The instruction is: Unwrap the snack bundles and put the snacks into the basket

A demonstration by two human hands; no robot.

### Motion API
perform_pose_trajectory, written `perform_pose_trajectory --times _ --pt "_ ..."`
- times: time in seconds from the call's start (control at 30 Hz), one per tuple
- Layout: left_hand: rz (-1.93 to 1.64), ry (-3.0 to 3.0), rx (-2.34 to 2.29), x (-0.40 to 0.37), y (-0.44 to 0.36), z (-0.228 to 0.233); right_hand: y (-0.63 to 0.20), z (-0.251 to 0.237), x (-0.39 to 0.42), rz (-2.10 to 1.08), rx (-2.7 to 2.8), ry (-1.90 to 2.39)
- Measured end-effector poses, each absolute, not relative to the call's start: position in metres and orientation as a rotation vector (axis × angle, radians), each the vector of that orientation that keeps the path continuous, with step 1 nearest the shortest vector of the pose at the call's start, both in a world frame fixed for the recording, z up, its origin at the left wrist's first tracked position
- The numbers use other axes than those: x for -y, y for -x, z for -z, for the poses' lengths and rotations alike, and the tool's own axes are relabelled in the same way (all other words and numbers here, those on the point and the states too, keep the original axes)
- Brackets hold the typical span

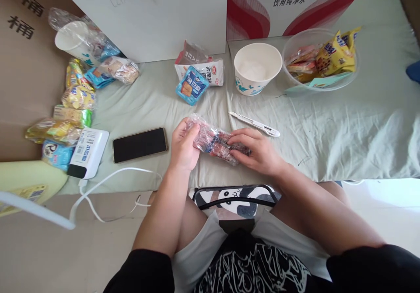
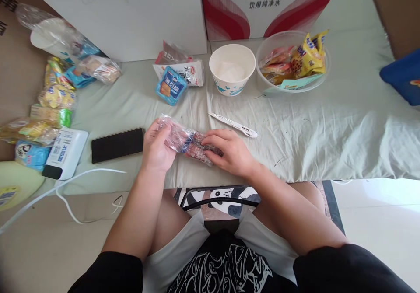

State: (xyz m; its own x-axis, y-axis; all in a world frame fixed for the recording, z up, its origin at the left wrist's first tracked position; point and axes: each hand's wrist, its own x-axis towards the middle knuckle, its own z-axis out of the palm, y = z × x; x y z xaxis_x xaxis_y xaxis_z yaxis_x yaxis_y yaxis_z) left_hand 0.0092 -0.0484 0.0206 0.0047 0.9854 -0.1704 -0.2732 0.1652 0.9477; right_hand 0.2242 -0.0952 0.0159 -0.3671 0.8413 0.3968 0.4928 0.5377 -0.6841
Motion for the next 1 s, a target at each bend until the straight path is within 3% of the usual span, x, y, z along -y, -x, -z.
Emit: perform_pose_trajectory --times 0.27,0.47,0.77,1.0 --pt "-1.463 -0.806 -1.281 0.035 0.006 -0.013 -0.234 -0.019 0.095 -0.555 2.003 1.175" --pt "-1.533 -0.996 -1.484 0.034 0.015 -0.006 -0.257 -0.025 0.088 -0.278 1.568 1.483" --pt "-1.004 -1.851 -1.452 0.043 0.014 -0.015 -0.247 -0.021 0.090 -0.439 1.847 1.449" --pt "-1.434 -1.842 -1.367 0.057 0.010 -0.029 -0.247 -0.042 0.103 -0.219 1.639 1.409"
